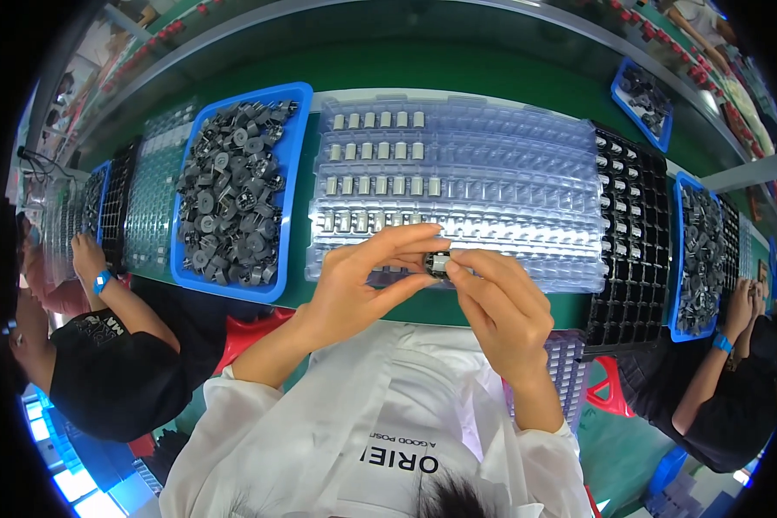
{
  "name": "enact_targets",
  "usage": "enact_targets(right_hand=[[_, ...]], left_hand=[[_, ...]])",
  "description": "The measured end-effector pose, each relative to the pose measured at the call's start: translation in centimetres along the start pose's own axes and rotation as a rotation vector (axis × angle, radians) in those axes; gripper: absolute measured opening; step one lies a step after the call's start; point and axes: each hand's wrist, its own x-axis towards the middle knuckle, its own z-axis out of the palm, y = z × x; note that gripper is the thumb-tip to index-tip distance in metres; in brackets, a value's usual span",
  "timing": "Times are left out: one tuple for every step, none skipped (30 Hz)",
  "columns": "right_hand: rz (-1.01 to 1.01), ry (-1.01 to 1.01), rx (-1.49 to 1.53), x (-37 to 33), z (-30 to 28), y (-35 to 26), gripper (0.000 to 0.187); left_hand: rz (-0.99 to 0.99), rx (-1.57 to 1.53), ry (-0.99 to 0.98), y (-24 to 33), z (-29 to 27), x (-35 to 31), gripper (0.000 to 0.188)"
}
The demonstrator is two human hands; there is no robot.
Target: The person sorts small electronic components by hand on an assembly line, placing them into plastic trays.
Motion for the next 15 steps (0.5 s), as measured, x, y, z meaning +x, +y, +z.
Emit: enact_targets(right_hand=[[-0.035, -0.021, -0.023, 0.2, 0.2, -0.1, 0.018], [-0.073, -0.041, -0.042, 0.4, 0.3, -0.1, 0.017], [-0.086, -0.046, -0.016, 0.4, 0.0, -0.1, 0.017], [-0.05, -0.121, -0.028, 0.3, -0.2, 0.0, 0.019], [-0.014, -0.195, -0.05, 0.2, -0.3, 0.0, 0.02], [-0.039, -0.198, -0.023, 0.2, 0.4, -0.4, 0.02], [0.049, -0.18, 0.031, -0.1, 0.7, -0.9, 0.024], [0.139, -0.164, 0.084, -0.3, 1.0, -1.2, 0.027], [0.116, -0.154, 0.071, -0.8, 1.3, -0.6, 0.031], [0.105, -0.155, 0.082, -0.9, 1.3, -0.6, 0.031], [0.142, -0.129, 0.094, -1.1, 1.2, -0.5, 0.027], [0.18, -0.099, 0.102, -1.2, 1.1, -0.6, 0.024], [0.184, -0.083, 0.088, -1.2, 1.0, -0.5, 0.024], [0.196, -0.11, 0.115, -1.4, 0.9, -0.5, 0.024], [0.214, -0.13, 0.132, -1.6, 0.8, -0.4, 0.023]], left_hand=[[-0.008, 0.014, 0.013, 0.0, -0.2, -0.1, 0.052], [-0.042, 0.003, -0.004, 0.0, -0.3, -0.1, 0.051], [-0.076, -0.005, -0.017, 0.0, -0.4, -0.3, 0.051], [-0.083, 0.026, 0.014, -0.2, -0.6, -0.6, 0.051], [-0.112, -0.045, 0.004, -0.5, -0.3, -0.7, 0.051], [-0.138, -0.116, -0.004, -0.8, -0.4, -0.9, 0.051], [-0.162, -0.163, 0.012, -0.8, -0.5, -0.9, 0.049], [-0.162, -0.15, 0.029, -0.5, -0.9, -1.1, 0.049], [-0.229, -0.199, -0.013, -0.2, -1.4, -1.3, 0.046], [-0.295, -0.251, -0.059, 0.3, -2.0, -1.5, 0.044], [-0.262, 0.033, 0.018, 0.7, -3.4, -1.1, 0.037], [-0.045, 0.37, 0.222, -1.3, -5.5, -0.6, 0.032], [0.069, 0.763, 0.344, -2.2, -8.4, 0.3, 0.031], [0.021, 0.966, 0.424, -3.3, -11.1, 0.8, 0.031], [-0.008, 1.167, 0.399, -3.9, -13.3, 0.8, 0.034]])
